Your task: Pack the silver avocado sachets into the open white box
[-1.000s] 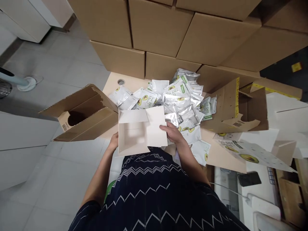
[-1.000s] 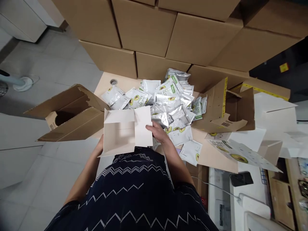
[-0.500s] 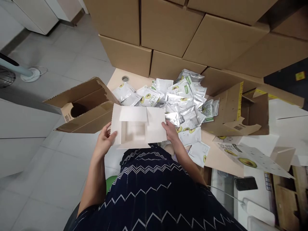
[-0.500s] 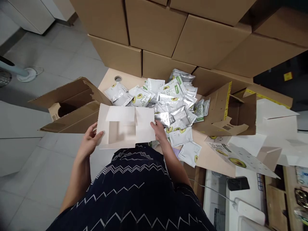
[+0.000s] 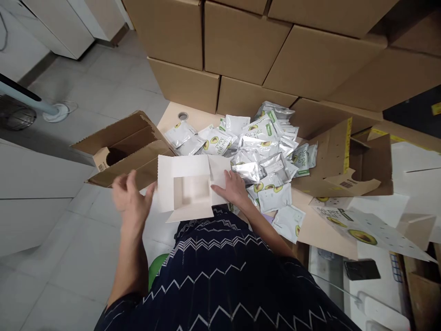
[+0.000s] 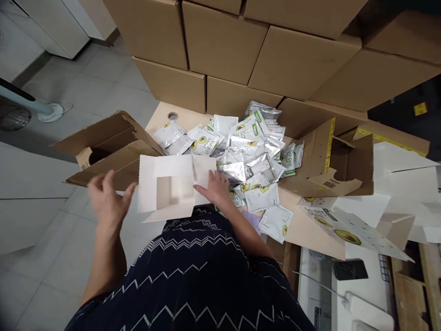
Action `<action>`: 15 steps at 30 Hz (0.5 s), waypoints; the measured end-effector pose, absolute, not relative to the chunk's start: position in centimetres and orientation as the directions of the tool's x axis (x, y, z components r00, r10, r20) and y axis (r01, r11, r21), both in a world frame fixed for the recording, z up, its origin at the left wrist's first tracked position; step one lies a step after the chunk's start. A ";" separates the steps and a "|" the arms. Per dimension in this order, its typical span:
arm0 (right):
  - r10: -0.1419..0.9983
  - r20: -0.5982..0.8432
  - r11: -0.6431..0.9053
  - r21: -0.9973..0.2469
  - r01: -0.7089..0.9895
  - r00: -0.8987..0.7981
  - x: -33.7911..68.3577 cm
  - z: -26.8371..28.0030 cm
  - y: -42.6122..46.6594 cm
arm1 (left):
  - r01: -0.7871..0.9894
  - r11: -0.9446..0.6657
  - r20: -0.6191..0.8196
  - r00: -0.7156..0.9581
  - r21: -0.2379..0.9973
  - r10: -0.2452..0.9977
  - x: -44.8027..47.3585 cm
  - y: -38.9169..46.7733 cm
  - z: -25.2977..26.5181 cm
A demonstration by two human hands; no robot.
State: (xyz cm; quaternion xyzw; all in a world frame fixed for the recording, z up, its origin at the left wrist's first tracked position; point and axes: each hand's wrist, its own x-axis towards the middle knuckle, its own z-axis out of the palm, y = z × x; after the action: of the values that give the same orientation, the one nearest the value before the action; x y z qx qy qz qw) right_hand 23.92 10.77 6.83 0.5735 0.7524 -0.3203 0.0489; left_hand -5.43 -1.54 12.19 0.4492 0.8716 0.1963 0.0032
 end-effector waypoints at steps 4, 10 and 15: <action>0.763 -0.526 0.123 -0.453 0.883 -0.376 22.9 7.5 11.4 | 0.882 0.442 0.289 -0.472 0.166 0.833 -9.1 1.6 14.9; 0.732 -0.577 0.103 -0.431 0.897 -0.361 21.5 8.1 11.3 | 0.821 0.556 0.178 -0.571 0.132 0.801 -15.0 5.9 14.1; 0.734 -0.566 0.116 -0.439 0.891 -0.374 19.9 7.3 10.8 | 0.889 0.436 0.400 -0.454 0.140 0.796 -14.2 10.9 17.2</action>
State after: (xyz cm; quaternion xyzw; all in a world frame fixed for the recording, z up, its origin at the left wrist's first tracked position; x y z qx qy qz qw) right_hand 19.90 10.83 7.32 0.5495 0.7396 -0.3744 0.1047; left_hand -14.22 10.87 17.20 0.5040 0.8359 0.1675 -0.1385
